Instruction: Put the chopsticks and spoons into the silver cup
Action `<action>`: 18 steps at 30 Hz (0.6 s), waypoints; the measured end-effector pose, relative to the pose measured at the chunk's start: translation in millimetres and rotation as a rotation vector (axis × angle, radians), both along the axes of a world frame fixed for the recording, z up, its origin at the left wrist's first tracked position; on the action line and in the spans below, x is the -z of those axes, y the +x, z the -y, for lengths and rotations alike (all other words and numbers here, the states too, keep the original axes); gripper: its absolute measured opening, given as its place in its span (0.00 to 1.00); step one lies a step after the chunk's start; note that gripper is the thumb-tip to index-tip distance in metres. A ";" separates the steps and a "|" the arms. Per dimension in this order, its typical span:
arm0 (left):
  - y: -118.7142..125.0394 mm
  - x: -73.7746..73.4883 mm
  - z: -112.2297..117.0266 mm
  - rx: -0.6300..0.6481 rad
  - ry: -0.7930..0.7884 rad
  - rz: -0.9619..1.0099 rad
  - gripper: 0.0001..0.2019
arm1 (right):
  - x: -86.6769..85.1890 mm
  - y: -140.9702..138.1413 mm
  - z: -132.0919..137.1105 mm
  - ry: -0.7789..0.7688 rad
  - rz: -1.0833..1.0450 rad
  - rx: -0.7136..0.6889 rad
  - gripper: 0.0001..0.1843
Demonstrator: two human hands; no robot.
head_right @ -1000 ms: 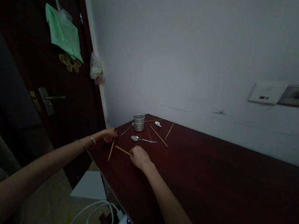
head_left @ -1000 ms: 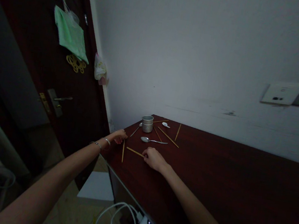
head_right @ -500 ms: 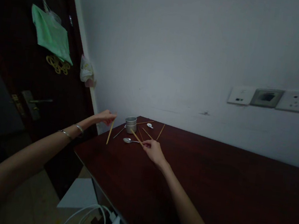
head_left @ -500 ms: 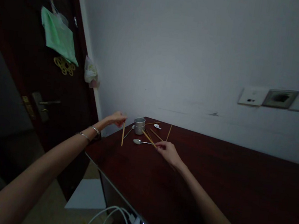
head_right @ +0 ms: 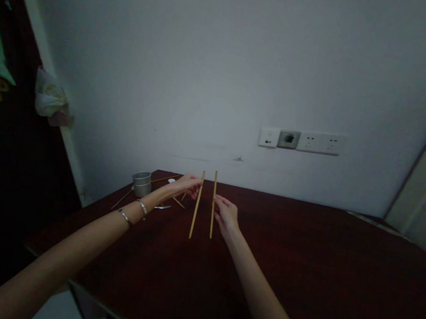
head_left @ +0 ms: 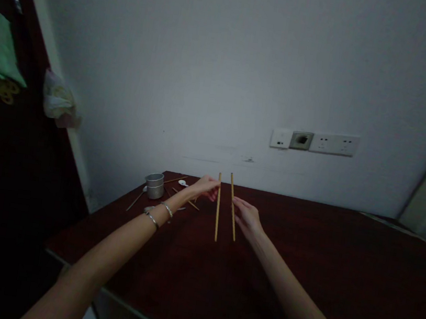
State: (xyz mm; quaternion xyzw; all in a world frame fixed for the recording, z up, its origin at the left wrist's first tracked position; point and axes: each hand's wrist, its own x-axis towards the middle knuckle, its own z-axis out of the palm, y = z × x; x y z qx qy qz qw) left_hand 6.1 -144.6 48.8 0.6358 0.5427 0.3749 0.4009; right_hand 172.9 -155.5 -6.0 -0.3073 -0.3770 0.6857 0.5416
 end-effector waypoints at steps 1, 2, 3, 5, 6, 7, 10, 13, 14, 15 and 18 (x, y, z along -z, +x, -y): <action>13.3 5.8 -6.4 0.032 -0.012 0.023 0.12 | 0.5 9.0 0.9 -0.004 -0.003 0.013 0.08; 26.1 11.0 -12.0 0.063 -0.020 0.045 0.13 | 1.1 17.5 1.7 -0.005 -0.004 0.023 0.07; 38.2 15.5 -16.7 0.089 -0.025 0.062 0.13 | 1.9 25.5 2.3 -0.006 -0.001 0.033 0.07; 60.3 22.9 -24.1 0.127 -0.029 0.091 0.13 | 3.7 39.7 3.0 -0.020 0.013 0.065 0.06; 70.0 26.1 -27.2 0.136 -0.033 0.103 0.13 | 4.6 45.8 3.1 -0.034 0.022 0.084 0.06; 78.6 29.0 -30.0 0.138 -0.037 0.114 0.13 | 5.7 51.2 3.2 -0.049 0.033 0.101 0.06; 97.9 37.8 -37.8 0.129 -0.044 0.148 0.12 | 9.2 63.3 3.7 -0.082 0.041 0.110 0.05; 108.2 47.1 -43.7 0.120 -0.053 0.179 0.11 | 14.0 70.4 4.9 -0.089 -0.005 0.077 0.05; 110.2 50.0 -44.9 0.119 -0.058 0.185 0.11 | 15.8 72.1 5.3 -0.087 -0.023 0.067 0.04; 111.7 52.6 -45.7 0.117 -0.062 0.190 0.10 | 17.6 73.4 5.7 -0.084 -0.039 0.060 0.04; 114.6 58.5 -45.7 0.115 -0.064 0.207 0.10 | 22.5 76.1 6.4 -0.074 -0.067 0.055 0.04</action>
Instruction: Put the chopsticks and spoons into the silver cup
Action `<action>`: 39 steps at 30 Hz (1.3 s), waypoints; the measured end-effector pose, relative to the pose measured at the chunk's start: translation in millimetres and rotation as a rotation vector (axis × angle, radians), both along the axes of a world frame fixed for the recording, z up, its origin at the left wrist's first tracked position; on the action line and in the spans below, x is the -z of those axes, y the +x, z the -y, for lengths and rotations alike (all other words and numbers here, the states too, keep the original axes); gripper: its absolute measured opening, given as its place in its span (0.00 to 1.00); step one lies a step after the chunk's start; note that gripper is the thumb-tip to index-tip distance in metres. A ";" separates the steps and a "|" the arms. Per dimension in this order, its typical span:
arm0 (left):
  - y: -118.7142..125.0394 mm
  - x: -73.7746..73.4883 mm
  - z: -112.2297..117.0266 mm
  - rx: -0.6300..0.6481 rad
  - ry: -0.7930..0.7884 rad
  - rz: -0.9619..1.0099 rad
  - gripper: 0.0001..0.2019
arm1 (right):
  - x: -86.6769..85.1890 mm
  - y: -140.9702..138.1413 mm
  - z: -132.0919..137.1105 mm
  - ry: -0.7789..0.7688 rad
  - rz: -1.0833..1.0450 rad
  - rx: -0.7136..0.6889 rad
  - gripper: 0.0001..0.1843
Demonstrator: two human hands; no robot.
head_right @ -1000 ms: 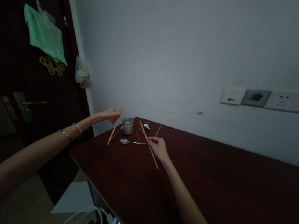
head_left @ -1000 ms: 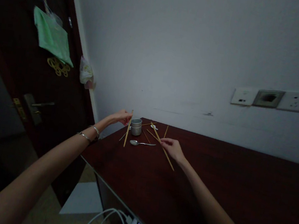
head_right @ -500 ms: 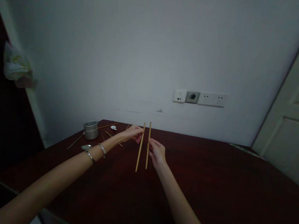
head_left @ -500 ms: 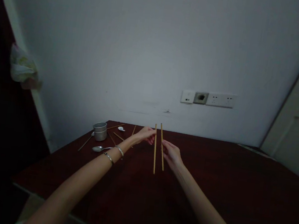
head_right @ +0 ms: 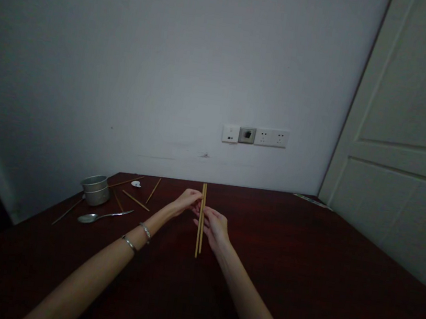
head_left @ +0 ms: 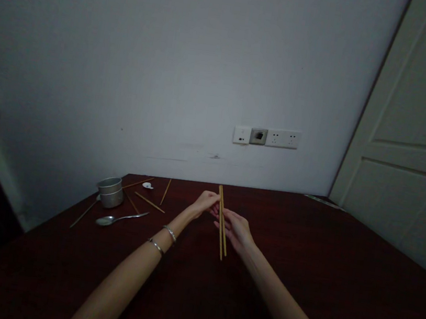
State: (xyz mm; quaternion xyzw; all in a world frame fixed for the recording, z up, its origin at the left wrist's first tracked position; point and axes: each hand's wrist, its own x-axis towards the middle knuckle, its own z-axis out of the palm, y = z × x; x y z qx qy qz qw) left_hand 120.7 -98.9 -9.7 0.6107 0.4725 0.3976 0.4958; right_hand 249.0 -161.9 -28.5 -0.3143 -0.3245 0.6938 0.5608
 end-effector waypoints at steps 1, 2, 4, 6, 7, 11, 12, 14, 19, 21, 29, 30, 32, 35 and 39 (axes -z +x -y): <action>0.6 1.3 0.6 -0.004 0.001 0.009 0.09 | 1.2 0.5 0.2 0.001 -0.001 0.002 0.04; 1.0 2.3 1.3 -0.010 0.002 0.017 0.09 | 2.1 0.7 0.5 0.002 0.002 0.000 0.05; 1.5 3.7 3.0 -0.026 0.008 0.033 0.08 | 3.0 0.7 1.1 -0.002 0.012 -0.009 0.05; 1.3 4.6 4.8 -0.042 0.021 0.042 0.08 | 3.1 -0.1 1.7 -0.005 0.012 -0.022 0.05; 0.9 5.0 5.7 -0.049 0.027 0.046 0.08 | 3.1 -0.5 1.9 -0.005 0.009 -0.025 0.05; -2.1 6.4 8.7 -0.027 0.018 0.070 0.09 | 4.0 -1.3 1.7 -0.003 0.013 -0.023 0.05; -2.9 6.8 9.2 -0.015 0.013 0.077 0.09 | 4.4 -1.0 1.8 -0.004 0.017 -0.023 0.05; -4.2 7.8 9.7 -0.002 0.007 0.090 0.10 | 5.1 -0.3 2.4 -0.005 0.023 -0.030 0.06; -5.8 11.2 9.8 -0.024 -0.023 0.149 0.12 | 7.1 -0.9 5.1 -0.012 0.037 -0.055 0.06; -6.2 12.3 9.8 -0.053 -0.043 0.170 0.13 | 8.1 -2.3 5.8 -0.020 0.044 -0.070 0.06; -9.0 13.6 8.0 -0.098 -0.104 0.139 0.13 | 10.7 -4.0 4.8 -0.036 0.073 -0.116 0.08; -9.5 13.8 7.3 -0.091 -0.104 0.137 0.13 | 10.9 -3.7 4.7 -0.035 0.078 -0.124 0.08; -10.0 14.1 6.3 -0.079 -0.101 0.126 0.13 | 11.2 -3.1 4.5 -0.032 0.094 -0.133 0.08; -9.9 13.5 6.1 -0.072 -0.085 0.097 0.13 | 12.0 -2.0 3.8 -0.029 0.122 -0.135 0.09; -9.6 9.7 6.4 -0.044 -0.049 0.003 0.12 | 14.2 -0.9 0.9 -0.031 0.169 -0.140 0.09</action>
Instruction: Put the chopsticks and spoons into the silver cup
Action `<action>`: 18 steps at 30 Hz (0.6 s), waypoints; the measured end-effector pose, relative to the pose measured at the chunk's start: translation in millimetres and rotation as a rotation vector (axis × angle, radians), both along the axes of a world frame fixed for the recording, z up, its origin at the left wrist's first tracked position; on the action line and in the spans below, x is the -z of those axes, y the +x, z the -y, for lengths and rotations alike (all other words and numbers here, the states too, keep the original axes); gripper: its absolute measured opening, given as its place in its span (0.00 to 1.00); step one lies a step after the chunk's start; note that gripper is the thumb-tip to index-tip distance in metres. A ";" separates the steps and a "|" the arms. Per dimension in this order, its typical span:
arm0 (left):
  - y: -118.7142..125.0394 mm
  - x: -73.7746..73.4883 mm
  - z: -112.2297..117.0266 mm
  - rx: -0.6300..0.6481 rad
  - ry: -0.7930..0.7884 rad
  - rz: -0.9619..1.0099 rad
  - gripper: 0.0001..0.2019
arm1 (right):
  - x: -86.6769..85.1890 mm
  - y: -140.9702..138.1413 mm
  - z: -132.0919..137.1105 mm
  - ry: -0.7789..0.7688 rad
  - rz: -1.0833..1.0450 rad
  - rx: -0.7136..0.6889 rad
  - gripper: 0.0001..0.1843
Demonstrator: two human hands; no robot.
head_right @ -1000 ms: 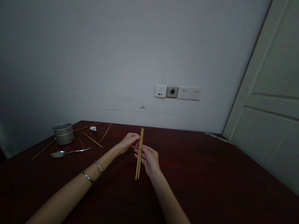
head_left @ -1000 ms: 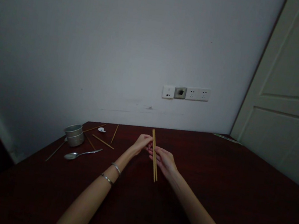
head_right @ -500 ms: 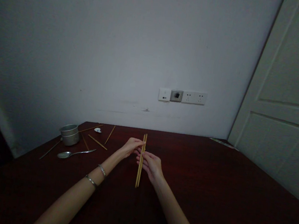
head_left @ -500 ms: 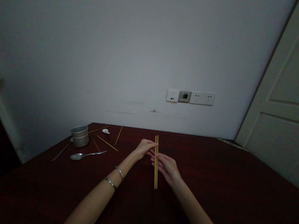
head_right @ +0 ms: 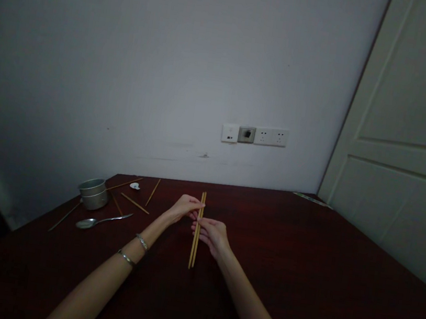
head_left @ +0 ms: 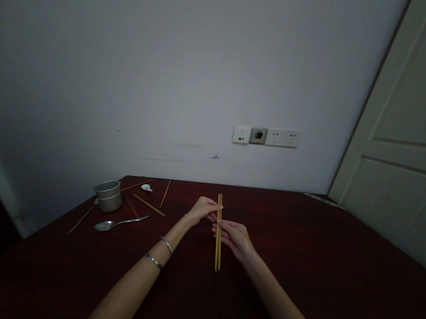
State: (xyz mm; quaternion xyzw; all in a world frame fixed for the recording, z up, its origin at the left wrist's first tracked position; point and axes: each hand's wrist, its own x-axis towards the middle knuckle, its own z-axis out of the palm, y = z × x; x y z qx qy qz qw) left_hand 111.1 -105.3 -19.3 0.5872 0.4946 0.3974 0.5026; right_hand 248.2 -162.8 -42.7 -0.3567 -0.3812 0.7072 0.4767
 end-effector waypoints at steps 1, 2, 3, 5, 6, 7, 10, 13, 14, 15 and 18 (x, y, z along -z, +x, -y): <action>0.0 -1.3 -0.2 0.005 0.009 -0.051 0.13 | 0.5 -0.1 -0.8 0.000 0.008 0.000 0.09; 0.0 -2.8 -0.5 0.004 0.021 -0.113 0.13 | 0.9 -0.4 -1.4 0.000 0.014 0.001 0.09; 0.1 -4.2 -0.7 -0.005 0.038 -0.183 0.13 | 1.1 -0.9 -1.8 0.001 0.018 0.002 0.08; 1.0 -7.3 0.1 -0.047 0.100 -0.335 0.14 | 1.1 -2.7 -1.8 0.002 0.025 0.010 0.07; 1.8 -8.9 1.3 -0.074 0.144 -0.414 0.15 | 1.0 -3.9 -1.4 0.002 0.030 0.018 0.06; 3.0 -10.5 3.1 -0.106 0.193 -0.494 0.16 | 0.8 -5.1 -0.8 0.001 0.037 0.028 0.06; 8.0 -15.1 10.1 -0.222 0.339 -0.718 0.16 | 0.5 -8.5 1.3 0.001 0.062 0.049 0.04; 12.1 -18.1 14.6 -0.312 0.390 -0.867 0.13 | 1.0 -10.9 2.6 0.012 0.082 0.052 0.04; 12.6 -18.5 14.8 -0.326 0.376 -0.897 0.13 | 1.5 -11.5 2.8 0.017 0.084 0.051 0.04; 12.5 -18.7 14.4 -0.333 0.352 -0.916 0.12 | 2.0 -12.2 2.9 0.021 0.084 0.050 0.04; 10.2 -18.0 10.7 -0.316 0.256 -0.924 0.12 | 4.3 -14.8 3.1 0.027 0.081 0.045 0.05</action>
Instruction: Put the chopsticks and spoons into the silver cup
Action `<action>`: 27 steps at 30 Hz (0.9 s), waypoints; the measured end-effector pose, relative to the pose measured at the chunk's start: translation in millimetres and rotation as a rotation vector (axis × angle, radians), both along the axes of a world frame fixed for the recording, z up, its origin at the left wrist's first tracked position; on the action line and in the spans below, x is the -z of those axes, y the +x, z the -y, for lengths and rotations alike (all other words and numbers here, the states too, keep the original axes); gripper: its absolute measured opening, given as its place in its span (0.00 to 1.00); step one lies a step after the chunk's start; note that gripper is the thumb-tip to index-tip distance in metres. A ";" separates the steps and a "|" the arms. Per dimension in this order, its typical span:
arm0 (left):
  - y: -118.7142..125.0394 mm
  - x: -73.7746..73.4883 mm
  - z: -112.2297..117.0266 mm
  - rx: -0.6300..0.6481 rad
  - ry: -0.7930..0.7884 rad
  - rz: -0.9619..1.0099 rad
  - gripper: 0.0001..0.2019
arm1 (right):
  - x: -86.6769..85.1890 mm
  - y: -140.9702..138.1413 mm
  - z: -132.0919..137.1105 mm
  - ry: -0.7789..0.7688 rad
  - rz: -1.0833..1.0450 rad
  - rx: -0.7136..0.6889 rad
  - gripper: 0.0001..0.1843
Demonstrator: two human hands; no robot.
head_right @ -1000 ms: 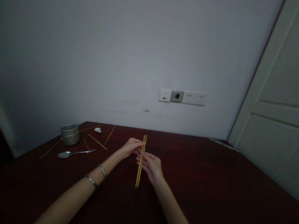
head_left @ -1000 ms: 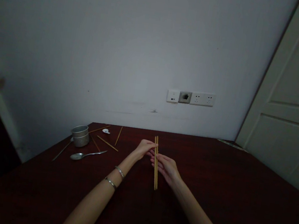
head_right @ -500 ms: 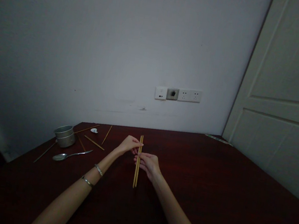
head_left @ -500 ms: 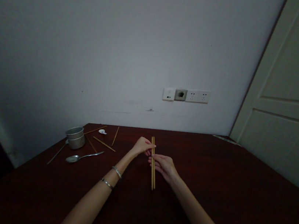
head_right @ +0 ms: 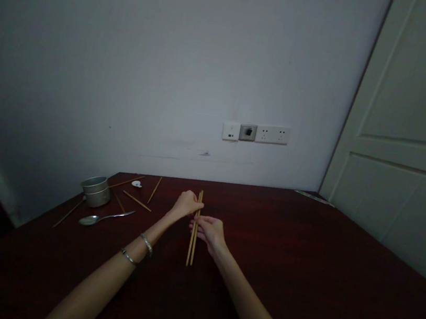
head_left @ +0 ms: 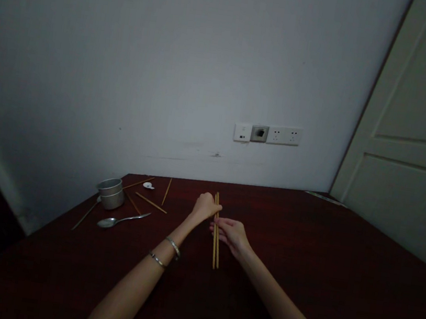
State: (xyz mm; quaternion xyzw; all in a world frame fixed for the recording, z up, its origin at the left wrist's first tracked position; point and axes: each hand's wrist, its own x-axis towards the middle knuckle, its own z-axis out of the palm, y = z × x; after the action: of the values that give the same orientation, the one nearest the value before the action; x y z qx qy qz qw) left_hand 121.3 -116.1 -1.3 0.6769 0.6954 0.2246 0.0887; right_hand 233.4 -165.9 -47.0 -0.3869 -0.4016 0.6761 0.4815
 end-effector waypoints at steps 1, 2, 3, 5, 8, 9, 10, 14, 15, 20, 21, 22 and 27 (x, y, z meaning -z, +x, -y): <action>-1.1 0.6 -1.2 0.009 -0.035 0.015 0.12 | 1.0 -1.1 0.1 0.001 0.004 -0.004 0.05; -2.3 1.4 -2.2 0.022 -0.074 0.036 0.11 | 1.9 -2.3 0.2 0.002 0.011 -0.008 0.05; -3.4 2.3 -2.8 0.035 -0.110 0.059 0.11 | 2.9 -3.4 0.3 0.003 0.025 -0.015 0.05; -6.0 4.3 -2.9 0.056 -0.169 0.101 0.10 | 4.2 -5.0 0.5 0.004 0.071 -0.030 0.06; -12.2 7.8 -2.1 0.065 -0.218 0.131 0.10 | 4.6 -4.4 -0.6 0.003 0.175 -0.048 0.09; -15.1 9.1 -2.1 0.064 -0.236 0.136 0.10 | 4.4 -3.4 -1.5 0.005 0.212 -0.047 0.09; -18.5 10.6 -2.1 0.059 -0.261 0.142 0.10 | 4.1 -2.1 -2.7 0.007 0.246 -0.040 0.09; -33.5 18.5 -4.3 0.029 -0.375 0.147 0.08 | 5.2 2.9 -7.3 0.017 0.340 -0.008 0.08; -36.9 21.2 -5.3 0.025 -0.395 0.139 0.08 | 6.1 3.3 -7.6 0.025 0.363 -0.009 0.07; -48.6 35.9 -11.2 -0.006 -0.446 0.112 0.07 | 12.8 -2.2 -1.7 0.136 0.507 -0.061 0.05; -49.8 37.8 -11.8 -0.014 -0.449 0.103 0.06 | 14.0 -4.4 0.6 0.165 0.541 -0.074 0.05; -50.6 38.9 -11.9 -0.021 -0.449 0.092 0.06 | 15.1 -6.7 3.1 0.194 0.576 -0.086 0.04; -49.9 34.4 -5.2 -0.009 -0.434 0.056 0.06 | 16.2 -18.3 15.2 0.334 0.709 -0.154 0.05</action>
State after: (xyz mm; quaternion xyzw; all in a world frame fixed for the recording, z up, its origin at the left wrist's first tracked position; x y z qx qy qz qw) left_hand 71.4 -110.8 -35.8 0.6321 0.7278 0.0888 0.2508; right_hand 215.1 -181.0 -63.3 -0.4815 -0.6751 0.4601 0.3173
